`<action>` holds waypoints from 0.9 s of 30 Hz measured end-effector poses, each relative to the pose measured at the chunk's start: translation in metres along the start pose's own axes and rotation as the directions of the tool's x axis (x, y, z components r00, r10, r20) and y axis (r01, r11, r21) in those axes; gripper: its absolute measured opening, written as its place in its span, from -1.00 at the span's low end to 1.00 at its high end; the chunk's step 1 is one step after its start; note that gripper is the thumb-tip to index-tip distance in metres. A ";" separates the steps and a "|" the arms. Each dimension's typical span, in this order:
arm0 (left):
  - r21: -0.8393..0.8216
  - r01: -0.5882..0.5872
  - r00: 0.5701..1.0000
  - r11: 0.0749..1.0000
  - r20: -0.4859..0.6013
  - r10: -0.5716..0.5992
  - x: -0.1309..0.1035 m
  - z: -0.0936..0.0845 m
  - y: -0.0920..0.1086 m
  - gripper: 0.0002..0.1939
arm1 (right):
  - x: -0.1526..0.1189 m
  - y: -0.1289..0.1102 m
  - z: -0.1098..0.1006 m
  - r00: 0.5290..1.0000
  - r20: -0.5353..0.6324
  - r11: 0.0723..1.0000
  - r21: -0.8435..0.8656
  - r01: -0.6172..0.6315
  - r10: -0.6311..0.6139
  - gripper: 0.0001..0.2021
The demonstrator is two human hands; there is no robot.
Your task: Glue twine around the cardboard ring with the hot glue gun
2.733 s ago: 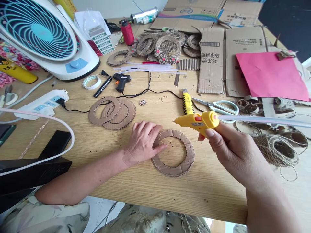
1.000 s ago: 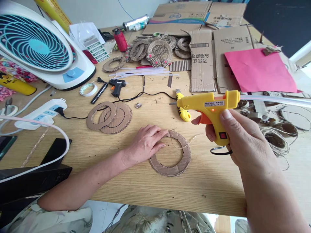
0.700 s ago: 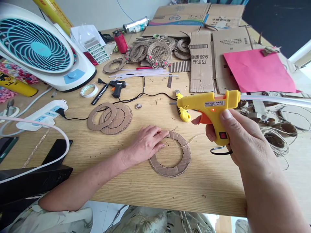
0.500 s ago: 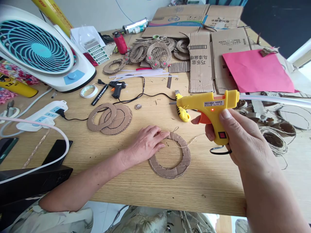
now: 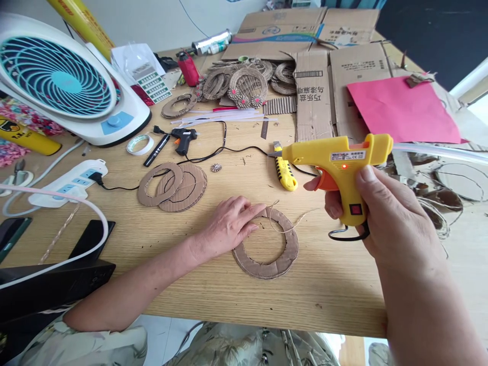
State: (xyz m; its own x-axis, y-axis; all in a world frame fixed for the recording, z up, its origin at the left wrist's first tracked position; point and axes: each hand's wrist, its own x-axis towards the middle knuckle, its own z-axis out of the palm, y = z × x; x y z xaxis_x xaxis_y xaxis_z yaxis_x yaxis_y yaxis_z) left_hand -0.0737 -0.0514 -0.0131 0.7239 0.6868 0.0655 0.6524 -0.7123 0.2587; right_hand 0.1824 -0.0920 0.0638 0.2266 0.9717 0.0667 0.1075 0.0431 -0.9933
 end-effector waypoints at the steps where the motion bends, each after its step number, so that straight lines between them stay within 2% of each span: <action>1: 0.005 -0.006 1.000 1.000 -0.004 0.006 0.000 0.000 0.000 -0.54 | 0.001 0.001 -0.001 1.000 0.015 1.000 0.012 -0.015 0.014 -0.70; 3: 0.011 -0.010 1.000 1.000 -0.009 0.010 0.000 0.000 0.000 -0.58 | 0.003 0.004 -0.002 0.999 0.042 0.998 0.057 -0.025 0.022 -0.69; 8: 0.023 0.007 0.999 1.000 -0.046 -0.006 -0.003 0.002 0.001 -0.62 | 0.010 0.012 -0.004 0.997 0.062 0.986 0.164 0.043 -0.054 -0.66; 12: 0.070 0.100 0.994 0.992 -0.053 -0.097 -0.008 0.000 0.008 -0.62 | 0.012 0.010 -0.004 0.993 0.100 0.963 0.267 0.041 -0.070 -0.69; 16: 0.122 0.210 0.978 0.970 -0.027 -0.208 -0.012 -0.007 0.015 -0.66 | 0.013 0.006 -0.004 0.994 0.064 0.941 0.333 0.063 -0.089 -0.70; 19: 0.110 0.237 0.972 0.965 -0.036 -0.234 -0.012 -0.013 0.014 -0.67 | 0.013 0.005 -0.004 0.994 0.056 0.933 0.352 0.071 -0.097 -0.73; 22: 0.148 0.190 0.977 0.970 -0.125 -0.173 -0.005 -0.018 0.006 -0.75 | 0.014 0.006 -0.002 0.994 0.056 0.932 0.356 0.068 -0.093 -0.72; 25: 0.150 0.035 0.970 0.988 -0.244 0.002 0.009 -0.020 -0.003 -0.74 | 0.015 0.008 -0.002 0.996 0.047 0.931 0.362 0.052 -0.074 -0.70; 27: 0.141 -0.079 0.953 0.987 -0.280 0.117 0.019 -0.019 -0.007 -0.76 | 0.015 0.008 -0.003 0.997 0.045 0.932 0.359 0.039 -0.059 -0.68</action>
State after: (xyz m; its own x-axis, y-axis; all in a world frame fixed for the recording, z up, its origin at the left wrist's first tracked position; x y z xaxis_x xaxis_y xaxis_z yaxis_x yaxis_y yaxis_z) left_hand -0.0691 -0.0310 0.0049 0.7031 0.6118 0.3626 0.6180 -0.7778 0.1140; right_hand 0.1896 -0.0775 0.0571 0.1766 0.9769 0.1205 -0.2386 0.1612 -0.9576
